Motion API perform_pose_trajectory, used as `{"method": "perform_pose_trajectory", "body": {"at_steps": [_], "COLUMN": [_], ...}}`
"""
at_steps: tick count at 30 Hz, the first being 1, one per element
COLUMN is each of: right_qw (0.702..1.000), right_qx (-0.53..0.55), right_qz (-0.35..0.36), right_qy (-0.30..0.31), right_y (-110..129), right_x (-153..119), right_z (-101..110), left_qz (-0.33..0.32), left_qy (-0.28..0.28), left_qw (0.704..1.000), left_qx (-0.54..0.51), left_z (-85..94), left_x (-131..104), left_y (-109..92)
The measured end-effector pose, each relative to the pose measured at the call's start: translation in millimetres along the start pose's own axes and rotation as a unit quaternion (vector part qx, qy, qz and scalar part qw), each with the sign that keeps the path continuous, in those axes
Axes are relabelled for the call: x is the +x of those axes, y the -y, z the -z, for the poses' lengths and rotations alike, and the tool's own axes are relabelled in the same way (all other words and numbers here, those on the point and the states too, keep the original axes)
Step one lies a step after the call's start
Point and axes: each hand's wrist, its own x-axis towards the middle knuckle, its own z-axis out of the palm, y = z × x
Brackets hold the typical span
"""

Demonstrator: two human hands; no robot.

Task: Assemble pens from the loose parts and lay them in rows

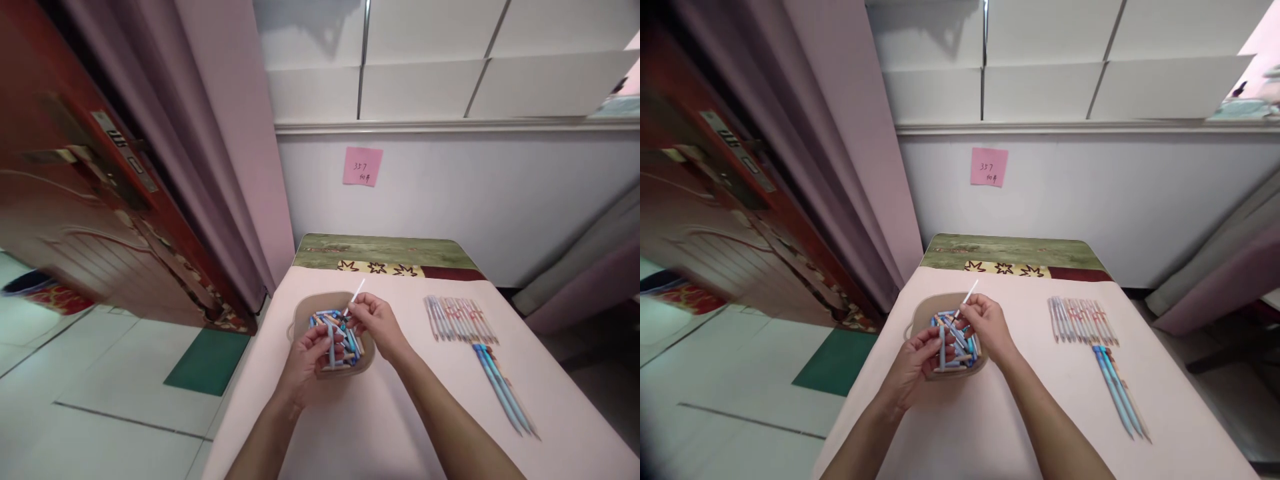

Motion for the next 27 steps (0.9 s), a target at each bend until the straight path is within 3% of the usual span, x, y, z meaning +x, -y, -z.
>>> {"method": "perform_pose_trajectory", "body": {"at_steps": [1, 3, 10, 16, 23, 27], "right_qw": [0.997, 0.989, 0.987, 0.993, 0.997, 0.997], "right_qx": [0.082, 0.148, 0.163, 0.118, -0.042, 0.018], "right_qz": [0.001, 0.002, 0.008, 0.015, 0.048, 0.034], "right_qy": [0.002, 0.004, -0.009, 0.003, 0.052, 0.067], "right_y": [2, 3, 2, 0, 4, 4], "right_x": [-2, -4, -4, -8, -18, -16], "right_z": [-1, -4, -5, -4, 1, 7], "left_qz": [0.002, -0.001, -0.012, -0.017, -0.034, -0.024], "left_qy": [0.013, 0.024, 0.003, 0.01, 0.018, 0.029], "left_qw": [1.0, 0.999, 0.999, 0.997, 0.994, 0.997], "left_qx": [0.007, 0.026, 0.05, 0.074, 0.098, 0.07], "left_z": [-2.3, -6.0, -9.4, -14.9, -19.4, -16.5], "left_x": [0, 0, -4, -6, -9, -10], "left_y": [1, 1, 1, 0, -4, -6]}}
